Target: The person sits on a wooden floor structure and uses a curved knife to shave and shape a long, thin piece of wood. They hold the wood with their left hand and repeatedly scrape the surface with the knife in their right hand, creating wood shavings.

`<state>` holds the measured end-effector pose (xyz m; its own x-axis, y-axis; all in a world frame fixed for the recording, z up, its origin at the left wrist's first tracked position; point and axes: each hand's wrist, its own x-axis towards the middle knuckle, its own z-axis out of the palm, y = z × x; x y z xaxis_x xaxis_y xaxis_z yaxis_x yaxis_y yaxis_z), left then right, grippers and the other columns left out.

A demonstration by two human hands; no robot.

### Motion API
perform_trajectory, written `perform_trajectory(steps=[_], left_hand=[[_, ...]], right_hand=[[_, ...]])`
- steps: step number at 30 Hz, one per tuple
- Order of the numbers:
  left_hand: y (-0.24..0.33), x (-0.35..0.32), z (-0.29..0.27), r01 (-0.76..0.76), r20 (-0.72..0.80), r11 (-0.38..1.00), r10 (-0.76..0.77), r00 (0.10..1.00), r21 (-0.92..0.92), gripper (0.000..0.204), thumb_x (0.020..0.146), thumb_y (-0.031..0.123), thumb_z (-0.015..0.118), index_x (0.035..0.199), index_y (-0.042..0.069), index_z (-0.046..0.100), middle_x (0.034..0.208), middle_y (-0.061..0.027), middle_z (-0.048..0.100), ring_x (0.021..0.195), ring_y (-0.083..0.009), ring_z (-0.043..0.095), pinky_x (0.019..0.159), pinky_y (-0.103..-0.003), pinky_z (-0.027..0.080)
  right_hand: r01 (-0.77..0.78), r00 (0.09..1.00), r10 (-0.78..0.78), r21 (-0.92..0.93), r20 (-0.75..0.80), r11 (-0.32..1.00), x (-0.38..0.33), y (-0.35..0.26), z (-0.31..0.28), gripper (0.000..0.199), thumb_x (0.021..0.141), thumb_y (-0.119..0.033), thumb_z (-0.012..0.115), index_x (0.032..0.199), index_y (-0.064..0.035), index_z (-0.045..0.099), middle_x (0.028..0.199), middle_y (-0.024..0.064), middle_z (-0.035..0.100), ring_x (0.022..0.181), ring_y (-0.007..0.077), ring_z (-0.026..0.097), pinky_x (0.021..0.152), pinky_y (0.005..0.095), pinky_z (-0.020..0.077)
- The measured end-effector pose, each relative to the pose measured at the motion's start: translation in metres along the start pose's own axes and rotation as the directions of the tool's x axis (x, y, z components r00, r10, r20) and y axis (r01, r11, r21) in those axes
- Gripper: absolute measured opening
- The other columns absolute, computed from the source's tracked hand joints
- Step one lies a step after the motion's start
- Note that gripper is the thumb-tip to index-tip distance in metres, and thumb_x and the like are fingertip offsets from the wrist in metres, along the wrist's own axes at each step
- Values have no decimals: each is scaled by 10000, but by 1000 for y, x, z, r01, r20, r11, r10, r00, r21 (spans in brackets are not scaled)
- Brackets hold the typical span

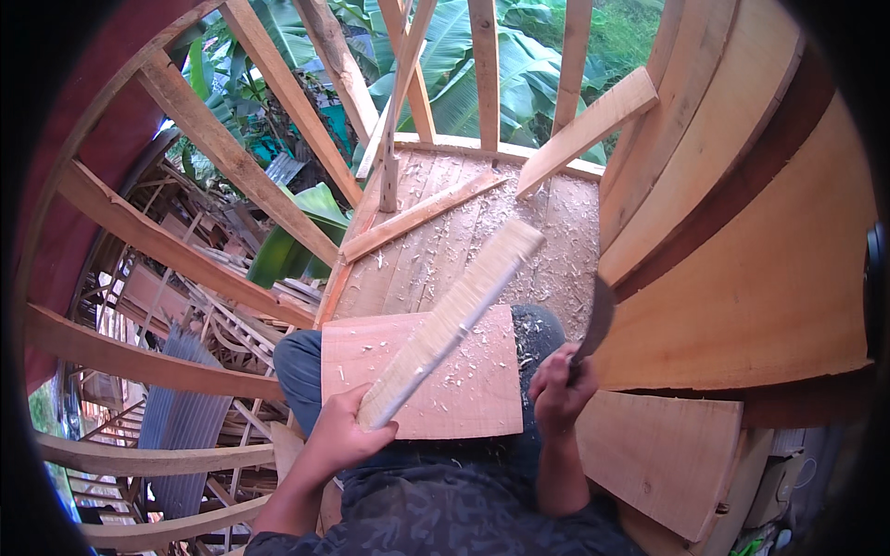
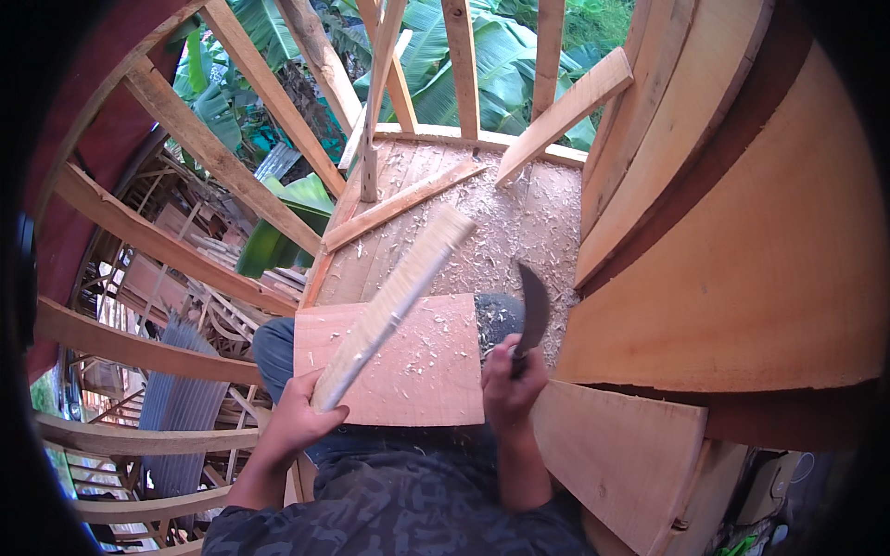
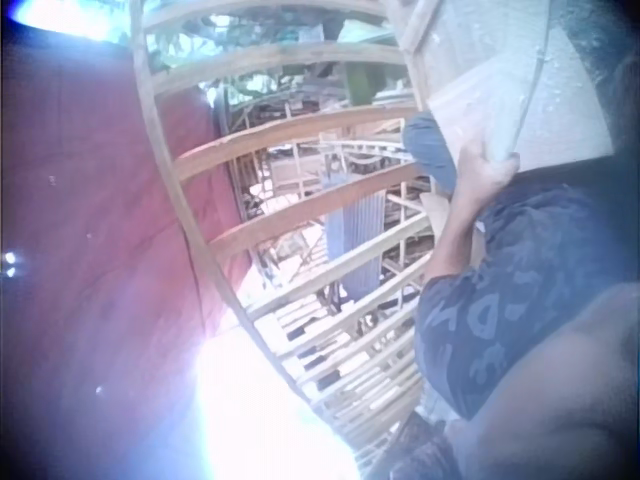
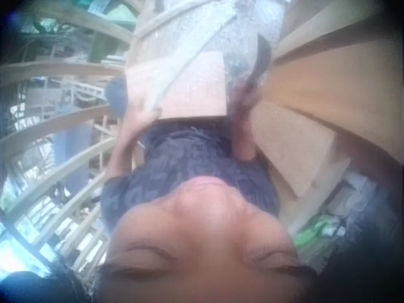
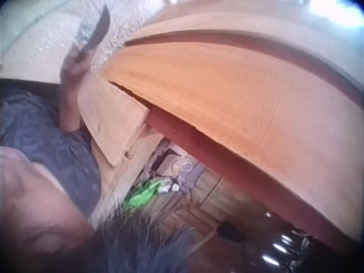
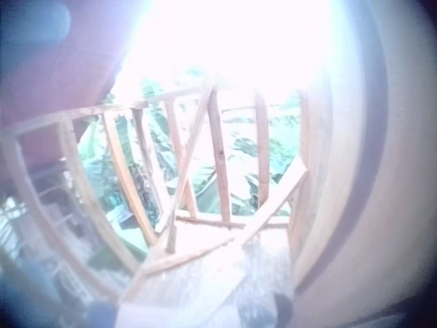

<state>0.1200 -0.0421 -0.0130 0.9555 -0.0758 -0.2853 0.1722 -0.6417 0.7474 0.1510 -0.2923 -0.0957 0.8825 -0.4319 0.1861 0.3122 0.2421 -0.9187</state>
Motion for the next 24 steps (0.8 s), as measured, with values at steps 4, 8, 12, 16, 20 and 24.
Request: perform_trajectory(steps=[4,8,12,16,20,24], left_hand=[[9,1,0,-73,-1,974,75,997,214,355,628,236,698,892,15,612,707,-190,617,706,-350,642,657,-370,497],[7,1,-2,-84,-98,955,117,988,286,358,623,244,700,879,12,606,712,-200,615,710,-374,628,657,-378,498],[11,4,-2,-79,71,995,75,995,55,393,624,235,694,922,-7,610,703,-196,612,704,-332,642,656,-362,494],[-8,-5,-4,54,242,977,-2,970,-208,412,630,232,682,967,3,620,734,-195,625,708,-300,646,669,-345,491],[-1,3,-4,-33,1,991,33,999,128,390,636,263,675,934,16,625,735,-199,630,724,-353,638,655,-382,488],[12,3,-5,-36,12,980,35,999,197,369,629,266,682,899,21,621,743,-193,637,739,-358,641,665,-379,492]], right_hand=[[-133,903,185,-155,389,979,-12,0,9,236,946,-217,519,796,-38,486,521,-1,464,379,41,391,350,189,287],[-251,939,270,-114,212,961,2,5,-5,219,953,-200,522,800,-45,496,478,-30,414,360,28,360,339,194,270],[-48,999,43,-153,-33,987,-6,23,-3,183,957,-181,507,826,-57,478,494,-31,402,365,32,361,329,199,282],[65,955,-74,-38,-286,997,18,11,-16,152,956,-161,498,852,-71,434,510,-31,377,368,43,366,319,205,309],[-45,999,45,113,3,993,-1,-9,9,134,940,-113,492,842,-73,409,511,-31,371,365,54,368,324,204,334],[-90,809,156,-143,567,986,-15,13,5,158,924,-110,521,800,-41,451,509,-7,421,346,62,398,304,209,321]])
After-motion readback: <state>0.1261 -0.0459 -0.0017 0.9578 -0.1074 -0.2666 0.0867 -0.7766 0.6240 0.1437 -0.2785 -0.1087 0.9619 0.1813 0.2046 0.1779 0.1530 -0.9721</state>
